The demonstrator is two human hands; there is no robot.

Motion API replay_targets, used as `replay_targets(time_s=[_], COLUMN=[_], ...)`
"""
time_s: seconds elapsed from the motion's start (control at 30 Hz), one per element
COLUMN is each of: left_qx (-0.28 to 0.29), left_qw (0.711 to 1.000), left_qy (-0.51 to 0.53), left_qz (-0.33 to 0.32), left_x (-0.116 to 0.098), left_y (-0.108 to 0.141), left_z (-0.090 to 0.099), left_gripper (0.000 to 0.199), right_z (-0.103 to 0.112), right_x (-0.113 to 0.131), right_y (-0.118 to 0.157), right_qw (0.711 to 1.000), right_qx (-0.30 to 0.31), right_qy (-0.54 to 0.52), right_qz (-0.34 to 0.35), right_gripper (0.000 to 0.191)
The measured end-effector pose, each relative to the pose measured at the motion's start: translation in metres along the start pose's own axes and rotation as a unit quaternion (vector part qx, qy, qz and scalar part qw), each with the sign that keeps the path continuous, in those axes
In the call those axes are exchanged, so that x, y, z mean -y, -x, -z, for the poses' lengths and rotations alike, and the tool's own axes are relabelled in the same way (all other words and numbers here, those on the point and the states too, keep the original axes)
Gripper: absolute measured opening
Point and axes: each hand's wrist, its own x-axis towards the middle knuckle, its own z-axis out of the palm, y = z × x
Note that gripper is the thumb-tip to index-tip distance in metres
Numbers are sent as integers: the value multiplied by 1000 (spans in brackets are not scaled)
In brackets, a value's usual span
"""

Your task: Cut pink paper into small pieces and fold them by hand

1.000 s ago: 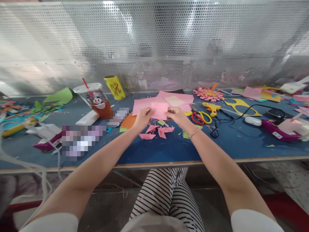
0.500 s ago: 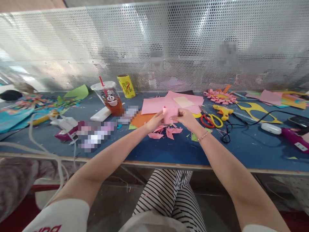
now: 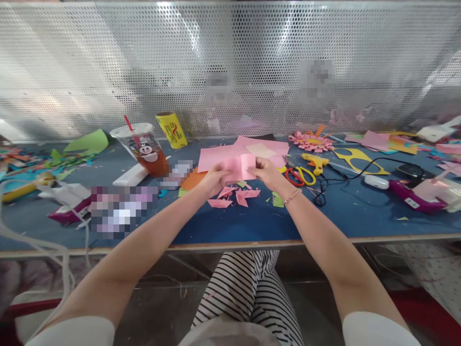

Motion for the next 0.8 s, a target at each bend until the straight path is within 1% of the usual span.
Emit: replay_targets(time_s=[0.03, 0.1, 0.13, 0.17, 0.23, 0.3, 0.4, 0.47, 0.57, 0.6, 0.63, 0.67, 0.73, 0.77, 0.8], left_qx=[-23, -31, -37, -57, -91, -116, -127, -137, -182, -189, -184, -165, -95, -57, -37], left_qw=[1000, 999, 998, 996, 987, 967, 931, 911, 885, 885, 893, 907, 942, 955, 961], left_qy=[-1, -23, -40, -58, -116, -192, -290, -322, -342, -337, -326, -307, -256, -234, -222], left_qz=[-10, -19, -21, -32, -67, -118, -184, -219, -260, -260, -251, -235, -193, -173, -163], left_x=[0, 0, 0, 0, 1, 1, 3, 4, 6, 5, 5, 4, 2, 1, 1], left_y=[-3, -8, -10, -12, -13, -12, -7, -5, -5, -5, -5, -4, -2, 0, 2], left_z=[3, 8, 10, 12, 13, 12, 7, 5, 4, 4, 3, 3, 0, -2, -5], left_gripper=[27, 29, 29, 29, 31, 36, 46, 46, 51, 53, 53, 49, 33, 24, 21], right_z=[1, 3, 2, 2, -1, -4, -7, -9, -10, -10, -11, -11, -12, -13, -14], right_x=[1, 5, 6, 7, 7, 5, 0, -1, -1, 0, 1, 1, 3, 4, 4], right_y=[-1, -1, -1, 0, 0, 1, 2, 3, 4, 5, 6, 6, 8, 8, 9], right_qw=[999, 998, 997, 997, 997, 997, 996, 996, 994, 993, 993, 992, 991, 991, 990], right_qx=[-26, -51, -51, -49, -43, -37, -22, -1, 22, 21, 16, 10, 11, 18, 29], right_qy=[-16, -44, -54, -60, -62, -63, -81, -92, -106, -112, -118, -124, -129, -129, -127], right_qz=[8, 13, 11, 8, 1, -5, -12, -18, -22, -23, -26, -31, -40, -44, -47], right_gripper=[31, 31, 32, 33, 32, 30, 27, 25, 23, 23, 23, 22, 22, 23, 24])
